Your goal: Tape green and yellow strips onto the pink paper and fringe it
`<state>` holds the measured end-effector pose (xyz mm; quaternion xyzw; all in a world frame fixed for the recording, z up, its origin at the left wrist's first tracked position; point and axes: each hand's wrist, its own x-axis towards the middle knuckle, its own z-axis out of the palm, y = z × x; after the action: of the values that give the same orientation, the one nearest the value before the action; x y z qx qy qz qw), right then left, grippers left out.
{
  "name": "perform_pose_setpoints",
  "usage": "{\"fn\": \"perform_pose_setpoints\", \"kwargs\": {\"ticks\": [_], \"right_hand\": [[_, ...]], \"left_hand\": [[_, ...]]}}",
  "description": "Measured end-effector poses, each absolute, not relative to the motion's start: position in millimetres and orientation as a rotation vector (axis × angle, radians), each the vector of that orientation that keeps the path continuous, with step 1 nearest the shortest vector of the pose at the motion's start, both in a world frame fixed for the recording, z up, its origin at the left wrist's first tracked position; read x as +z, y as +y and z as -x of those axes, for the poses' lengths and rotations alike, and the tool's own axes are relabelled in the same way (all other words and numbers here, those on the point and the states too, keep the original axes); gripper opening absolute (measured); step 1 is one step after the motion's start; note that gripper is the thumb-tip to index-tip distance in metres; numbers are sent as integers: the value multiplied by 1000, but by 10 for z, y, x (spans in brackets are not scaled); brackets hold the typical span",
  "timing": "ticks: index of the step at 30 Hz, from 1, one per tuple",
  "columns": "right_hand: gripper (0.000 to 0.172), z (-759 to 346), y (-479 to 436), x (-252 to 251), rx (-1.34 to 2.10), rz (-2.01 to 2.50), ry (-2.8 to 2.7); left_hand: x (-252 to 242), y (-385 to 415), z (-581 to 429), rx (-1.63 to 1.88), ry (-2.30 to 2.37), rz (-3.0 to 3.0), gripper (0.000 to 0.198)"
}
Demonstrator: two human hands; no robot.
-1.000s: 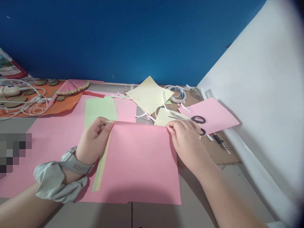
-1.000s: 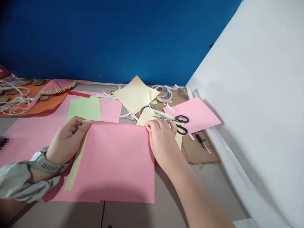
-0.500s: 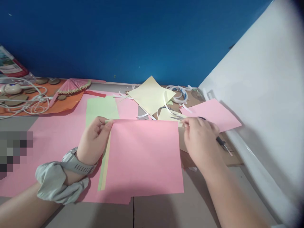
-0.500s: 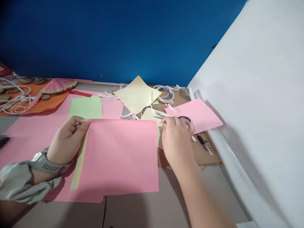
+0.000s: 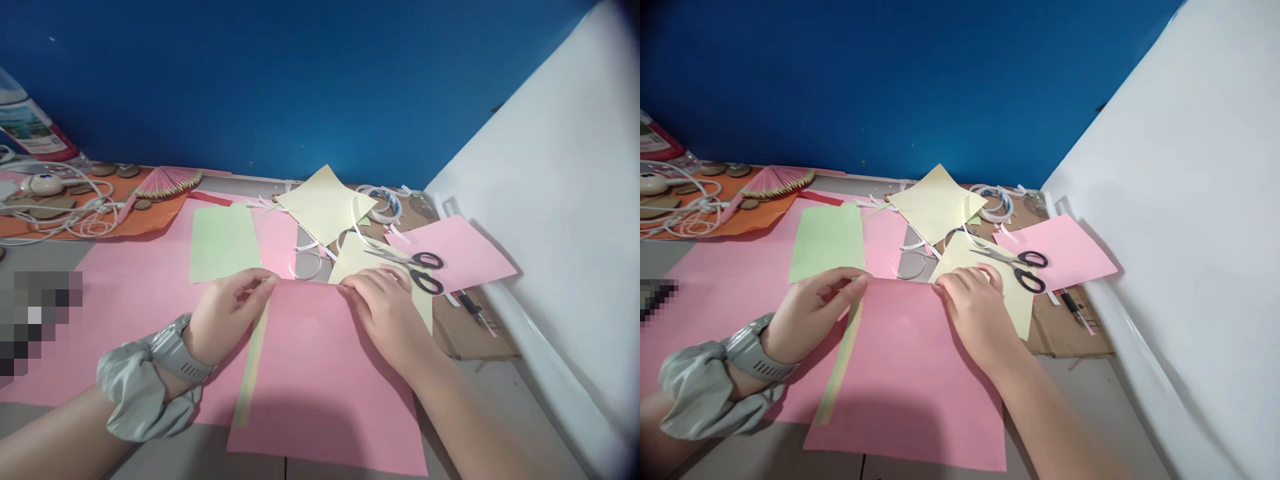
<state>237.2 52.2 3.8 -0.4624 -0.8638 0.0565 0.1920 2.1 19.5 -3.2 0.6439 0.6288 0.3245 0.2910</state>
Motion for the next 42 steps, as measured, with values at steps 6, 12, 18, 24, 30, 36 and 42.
{"fn": "perform_pose_setpoints", "kwargs": {"ticks": [6, 12, 18, 24, 30, 36, 42], "right_hand": [[22, -2438, 529, 90, -177, 1359, -2383], [26, -2438, 506, 112, -239, 1364, -2397], [29, -2440, 520, 65, -196, 1343, -2410], [26, -2466, 538, 60, -42, 1277, -2378], [20, -2400, 507, 29, 152, 1221, -2393], [9, -2418, 529, 29, 144, 1366, -2297], [9, -2460, 509, 12, 238, 1238, -2151]], "left_hand": [[-65, 218, -16, 741, 1623, -1864, 27], [-46, 226, -41, 704, 1664, -1889, 26], [-93, 232, -16, 802, 1628, -1734, 21], [-104, 235, 3, 1065, 1486, -1429, 27], [-35, 213, 8, 865, 1692, -1715, 23], [-49, 250, 41, 1133, 1720, -1512, 29], [-93, 272, 76, 1222, 1565, -1212, 47]]}}
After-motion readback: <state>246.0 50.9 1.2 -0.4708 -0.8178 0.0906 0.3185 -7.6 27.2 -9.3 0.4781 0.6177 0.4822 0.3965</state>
